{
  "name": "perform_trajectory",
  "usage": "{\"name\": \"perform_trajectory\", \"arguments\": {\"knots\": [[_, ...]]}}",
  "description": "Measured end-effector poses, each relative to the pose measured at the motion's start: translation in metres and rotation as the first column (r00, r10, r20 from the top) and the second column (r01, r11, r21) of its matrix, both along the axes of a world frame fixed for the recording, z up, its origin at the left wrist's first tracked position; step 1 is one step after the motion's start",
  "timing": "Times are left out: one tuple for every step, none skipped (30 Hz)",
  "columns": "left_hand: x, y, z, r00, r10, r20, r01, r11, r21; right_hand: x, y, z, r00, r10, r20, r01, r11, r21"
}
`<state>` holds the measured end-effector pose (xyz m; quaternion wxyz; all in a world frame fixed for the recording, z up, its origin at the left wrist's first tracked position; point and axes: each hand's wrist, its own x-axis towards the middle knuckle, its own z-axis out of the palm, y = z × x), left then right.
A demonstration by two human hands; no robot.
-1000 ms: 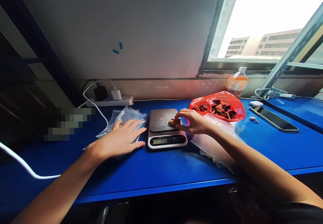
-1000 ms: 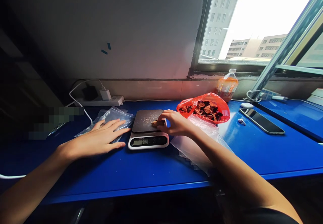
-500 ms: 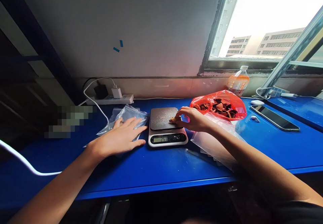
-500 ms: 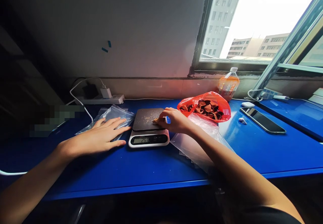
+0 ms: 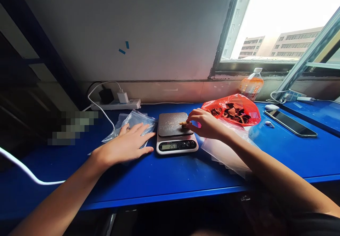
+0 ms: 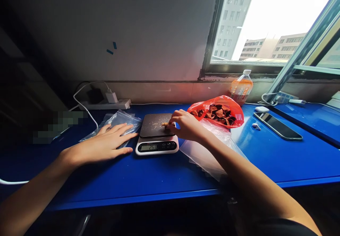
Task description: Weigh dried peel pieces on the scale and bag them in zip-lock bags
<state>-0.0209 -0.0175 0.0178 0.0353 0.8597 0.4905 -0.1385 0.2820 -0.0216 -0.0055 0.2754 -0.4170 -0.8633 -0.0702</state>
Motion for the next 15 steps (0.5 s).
{"name": "perform_trajectory", "arguments": {"knots": [[0.0005,0.0,0.0001,1.0,0.001,-0.012,-0.001,1.0,-0.003,0.0009,-0.0007,0.0013,1.0,-0.004,0.029,0.004,1.0,-0.002],[0.001,-0.0002,0.0003,1.0,0.002,-0.018,-0.002,1.0,-0.005,0.0017,-0.0015,0.0026,0.998,-0.008,0.054,0.009,1.0,-0.008],[0.0013,-0.0004,0.0006,1.0,0.004,-0.017,-0.005,1.0,-0.006,0.0024,-0.0023,0.0038,0.997,-0.013,0.076,0.014,1.0,-0.015],[0.0016,-0.0006,0.001,1.0,0.006,-0.013,-0.006,1.0,-0.005,0.0029,-0.0032,0.005,0.995,-0.015,0.094,0.018,1.0,-0.022],[0.0018,-0.0009,0.0014,1.0,0.006,-0.006,-0.006,1.0,-0.004,0.0032,-0.0039,0.0061,0.994,-0.015,0.108,0.018,0.999,-0.027],[0.0019,-0.0013,0.0019,1.0,0.007,-0.001,-0.007,1.0,-0.002,0.0032,-0.0047,0.0071,0.993,-0.013,0.118,0.017,0.999,-0.03],[0.0021,-0.0016,0.0023,1.0,0.007,0.003,-0.007,1.0,-0.002,0.0031,-0.0053,0.008,0.992,-0.011,0.125,0.015,0.999,-0.031],[0.0022,-0.002,0.0028,1.0,0.008,0.006,-0.008,1.0,-0.002,0.0029,-0.0058,0.0087,0.991,-0.006,0.131,0.011,0.999,-0.033],[0.0023,-0.0023,0.0031,1.0,0.01,0.009,-0.01,1.0,-0.004,0.0025,-0.0063,0.0094,0.99,0.003,0.139,0.003,0.999,-0.039],[0.0023,-0.0025,0.0033,1.0,0.013,0.01,-0.013,1.0,-0.006,0.0019,-0.0067,0.01,0.989,0.012,0.148,-0.005,0.999,-0.048],[0.0022,-0.0026,0.0033,1.0,0.015,0.011,-0.015,1.0,-0.006,0.0013,-0.007,0.0105,0.987,0.017,0.157,-0.007,0.998,-0.059],[0.0021,-0.0026,0.0032,1.0,0.017,0.011,-0.017,1.0,-0.005,0.0007,-0.0073,0.0108,0.987,0.017,0.162,-0.005,0.997,-0.076],[0.002,-0.0025,0.0029,1.0,0.017,0.011,-0.017,1.0,-0.002,0.0,-0.0074,0.0109,0.987,0.013,0.159,0.003,0.995,-0.097],[0.0018,-0.0024,0.0026,1.0,0.017,0.01,-0.017,1.0,0.001,-0.0006,-0.0073,0.0106,0.99,-0.001,0.143,0.018,0.993,-0.119],[0.0018,-0.0023,0.0024,1.0,0.016,0.009,-0.016,1.0,0.002,-0.001,-0.007,0.0101,0.993,-0.02,0.115,0.036,0.99,-0.139]]}}
